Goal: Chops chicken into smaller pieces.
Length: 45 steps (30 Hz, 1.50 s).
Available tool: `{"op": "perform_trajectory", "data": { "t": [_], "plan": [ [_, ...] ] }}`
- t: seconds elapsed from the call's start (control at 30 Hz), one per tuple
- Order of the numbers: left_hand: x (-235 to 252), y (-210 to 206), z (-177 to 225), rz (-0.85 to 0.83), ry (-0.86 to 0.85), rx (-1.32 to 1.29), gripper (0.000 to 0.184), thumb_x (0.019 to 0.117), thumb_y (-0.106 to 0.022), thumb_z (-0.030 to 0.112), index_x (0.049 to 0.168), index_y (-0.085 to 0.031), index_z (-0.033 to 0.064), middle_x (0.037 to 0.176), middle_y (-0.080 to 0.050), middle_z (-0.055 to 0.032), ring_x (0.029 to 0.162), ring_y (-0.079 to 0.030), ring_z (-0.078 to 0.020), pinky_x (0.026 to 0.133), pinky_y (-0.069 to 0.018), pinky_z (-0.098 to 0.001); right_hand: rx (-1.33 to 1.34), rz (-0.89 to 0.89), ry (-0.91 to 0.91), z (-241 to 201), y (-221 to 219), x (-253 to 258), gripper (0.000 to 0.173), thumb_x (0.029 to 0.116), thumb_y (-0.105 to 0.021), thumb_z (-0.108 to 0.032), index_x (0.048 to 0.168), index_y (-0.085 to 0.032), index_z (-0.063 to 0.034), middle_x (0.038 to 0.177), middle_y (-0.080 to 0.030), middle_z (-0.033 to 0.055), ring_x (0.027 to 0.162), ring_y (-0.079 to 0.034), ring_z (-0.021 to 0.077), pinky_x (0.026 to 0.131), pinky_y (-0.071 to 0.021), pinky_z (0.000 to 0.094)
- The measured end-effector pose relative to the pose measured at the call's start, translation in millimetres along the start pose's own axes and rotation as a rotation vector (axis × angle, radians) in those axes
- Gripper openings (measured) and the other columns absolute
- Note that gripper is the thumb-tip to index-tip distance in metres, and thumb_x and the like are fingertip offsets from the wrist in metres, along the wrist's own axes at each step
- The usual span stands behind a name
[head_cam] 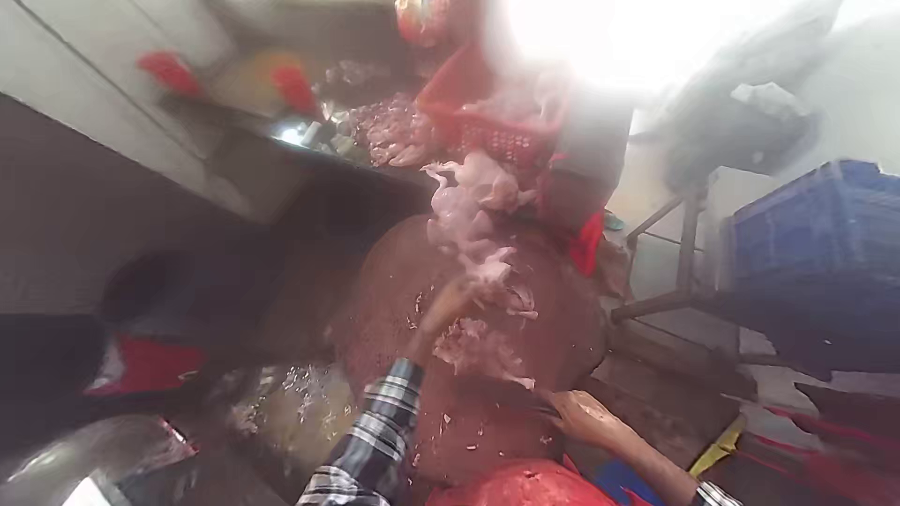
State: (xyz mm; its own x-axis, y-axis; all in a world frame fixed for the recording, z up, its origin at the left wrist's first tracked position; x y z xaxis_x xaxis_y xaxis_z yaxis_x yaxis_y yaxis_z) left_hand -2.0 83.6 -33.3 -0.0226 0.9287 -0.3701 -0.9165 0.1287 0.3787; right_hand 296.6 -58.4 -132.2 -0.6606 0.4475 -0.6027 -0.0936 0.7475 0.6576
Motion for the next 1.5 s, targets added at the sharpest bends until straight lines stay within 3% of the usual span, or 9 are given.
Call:
{"op": "perform_trajectory", "data": {
  "t": [0.23,0.43,0.6,0.8,0.97,1.1,1.27,1.37,1.5],
  "plan": [
    [36,-43,-13,0.112,0.114,-0.615,0.029,0.1076,-0.045,0.026,0.102,-0.066,0.0075,0.066,-0.050,0.0017,0.053,-0.046,-0.0099,0.052,-0.0433,-0.0280,-0.013,-0.092,0.176,-63,16,10,0.045,0.1040,-0.052,-0.050,0.136,-0.059,-0.0197,0.106,-0.073,0.0142,0.098,-0.072,0.0377,0.084,-0.0560,0.0633],
    [-103,45,36,0.234,-0.021,0.533,0.042,0.1046,-0.044,0.022,0.134,-0.067,0.0418,0.114,-0.075,-0.0034,0.104,-0.071,-0.0252,0.092,-0.0549,-0.0547,0.639,-0.212,0.050,-106,-21,54,0.053,0.1047,-0.045,-0.056,0.127,-0.060,-0.0105,0.099,-0.067,0.0136,0.090,-0.067,0.0279,0.083,-0.0549,0.0544],
    [-214,63,-62,0.467,-0.102,0.849,0.022,0.0930,-0.063,0.020,0.107,-0.079,0.0242,0.114,-0.074,-0.0069,0.109,-0.067,-0.0292,0.098,-0.0500,-0.0519,0.838,0.018,-0.111,-82,-21,66,0.053,0.1051,-0.047,-0.053,0.136,-0.056,-0.0115,0.085,-0.063,0.0099,0.066,-0.061,0.0224,0.063,-0.0551,0.0454],
    [-272,41,-223,0.566,0.114,0.130,0.031,0.1033,-0.047,0.015,0.114,-0.075,0.0066,0.124,-0.072,-0.0094,0.120,-0.065,-0.0214,0.108,-0.0482,-0.0473,0.599,0.086,-0.080,-67,-30,30,0.058,0.1048,-0.043,-0.057,0.132,-0.060,-0.0093,0.099,-0.068,0.0129,0.087,-0.068,0.0257,0.083,-0.0574,0.0509],
    [-272,8,-212,0.796,0.339,0.061,0.111,0.0825,-0.070,0.066,0.164,-0.019,0.0120,0.157,-0.044,-0.0179,0.141,-0.048,-0.0287,0.115,-0.0424,-0.0500,0.464,0.054,-0.119,-63,-25,22,0.062,0.1028,-0.041,-0.063,0.122,-0.063,-0.0084,0.094,-0.067,0.0126,0.086,-0.067,0.0265,0.082,-0.0562,0.0520],
    [-253,4,-198,0.651,0.576,0.260,0.096,0.0925,-0.060,0.056,0.164,-0.016,0.0095,0.114,-0.072,-0.0188,0.103,-0.071,-0.0362,0.090,-0.0559,-0.0605,0.503,0.256,0.189,-146,55,-6,0.069,0.1044,-0.025,-0.065,0.123,-0.063,-0.0103,0.085,-0.062,0.0046,0.074,-0.061,0.0179,0.070,-0.0556,0.0418],
    [-254,-17,-199,0.537,0.538,0.101,0.078,0.0954,-0.057,0.051,0.156,-0.034,0.0076,0.118,-0.071,-0.0175,0.107,-0.070,-0.0345,0.090,-0.0559,-0.0620,0.902,0.506,0.836,-262,164,-94,0.070,0.0947,-0.033,-0.081,0.106,-0.065,-0.0194,0.074,-0.055,-0.0093,0.064,-0.053,0.0015,0.058,-0.0477,0.0227],
    [-257,-29,-192,0.538,0.591,0.093,0.081,0.0961,-0.058,0.049,0.158,-0.027,0.0067,0.120,-0.070,-0.0188,0.107,-0.070,-0.0350,0.090,-0.0565,-0.0604,1.013,0.490,0.827,-232,101,-78,0.066,0.0909,-0.041,-0.082,0.117,-0.069,-0.0275,0.100,-0.069,-0.0155,0.099,-0.063,-0.0044,0.091,-0.0518,0.0211],
    [-253,-25,-189,0.513,0.542,-0.021,0.079,0.0965,-0.059,0.048,0.158,-0.030,0.0066,0.123,-0.069,-0.0184,0.109,-0.070,-0.0333,0.093,-0.0566,-0.0585,0.374,0.118,0.106,-124,-38,9,0.073,0.1070,-0.021,-0.062,0.132,-0.062,-0.0077,0.117,-0.070,0.0134,0.109,-0.068,0.0234,0.099,-0.0543,0.0501]
  ]
}}
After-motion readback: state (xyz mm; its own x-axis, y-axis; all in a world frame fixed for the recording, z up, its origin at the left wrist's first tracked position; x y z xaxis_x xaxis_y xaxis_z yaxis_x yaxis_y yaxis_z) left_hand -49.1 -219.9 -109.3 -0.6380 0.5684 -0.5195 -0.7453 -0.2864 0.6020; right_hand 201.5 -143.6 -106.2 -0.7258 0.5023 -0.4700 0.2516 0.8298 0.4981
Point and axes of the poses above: each hand's wrist, its own x-axis towards the middle knuckle, its own y-axis out of the back of the hand, z = x × y, the point moved 9 cm from there along x, towards the middle knuckle
